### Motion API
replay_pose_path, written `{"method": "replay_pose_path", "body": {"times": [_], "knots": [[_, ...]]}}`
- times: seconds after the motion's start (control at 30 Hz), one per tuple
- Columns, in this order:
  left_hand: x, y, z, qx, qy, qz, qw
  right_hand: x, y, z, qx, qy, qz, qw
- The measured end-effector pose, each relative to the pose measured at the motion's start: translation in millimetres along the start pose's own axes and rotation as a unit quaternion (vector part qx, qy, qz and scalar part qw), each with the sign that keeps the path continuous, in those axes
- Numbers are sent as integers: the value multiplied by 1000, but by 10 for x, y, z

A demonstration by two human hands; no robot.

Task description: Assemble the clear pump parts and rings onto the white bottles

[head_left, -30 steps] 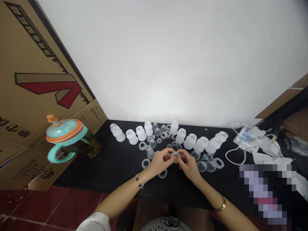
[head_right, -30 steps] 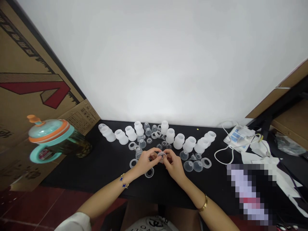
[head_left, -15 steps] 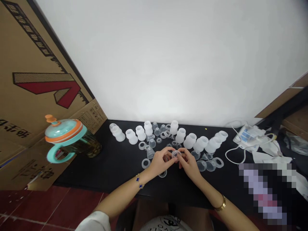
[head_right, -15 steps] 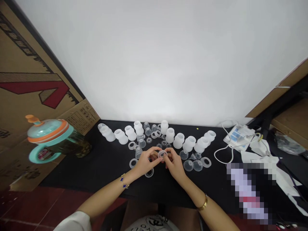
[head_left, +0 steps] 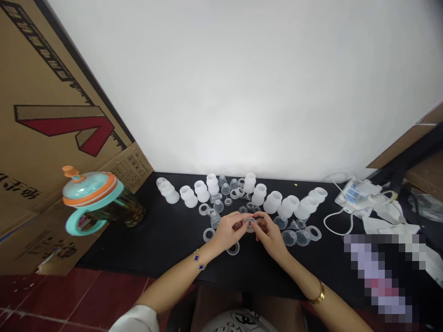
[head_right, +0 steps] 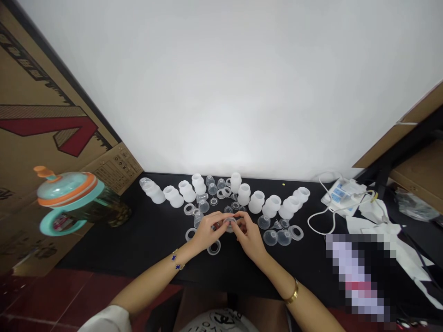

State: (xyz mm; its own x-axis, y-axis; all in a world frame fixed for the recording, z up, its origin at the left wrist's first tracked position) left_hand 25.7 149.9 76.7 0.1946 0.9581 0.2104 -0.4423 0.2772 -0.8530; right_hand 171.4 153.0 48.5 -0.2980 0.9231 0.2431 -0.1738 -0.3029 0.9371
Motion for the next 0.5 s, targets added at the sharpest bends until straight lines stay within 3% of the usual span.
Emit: {"method": "replay_pose_path", "body": {"times": [0.27, 0.4, 0.5], "knots": [[6, -3, -10, 8, 15, -13, 1000, 5, 7, -14, -10, 17, 11, 1000], [11, 32, -7, -12, 8, 24, 1000, -2, 10, -11, -11, 7, 19, 1000], [7, 79, -42, -50, 35, 63, 996, -10, 17, -9, -17, 1, 24, 1000]]}}
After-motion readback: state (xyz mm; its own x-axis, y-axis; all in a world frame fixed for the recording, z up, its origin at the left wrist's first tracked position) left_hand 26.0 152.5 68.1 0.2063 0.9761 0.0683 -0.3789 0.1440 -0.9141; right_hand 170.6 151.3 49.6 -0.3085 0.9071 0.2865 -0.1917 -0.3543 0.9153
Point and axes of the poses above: each hand's wrist, its own x-axis towards the middle knuckle, its own z-axis out of the back of the hand, y = z × x, the point moved 7 cm from there along x, towards the middle knuckle, and after that the axes turned 9 degrees about z, right-handed, at the moved point
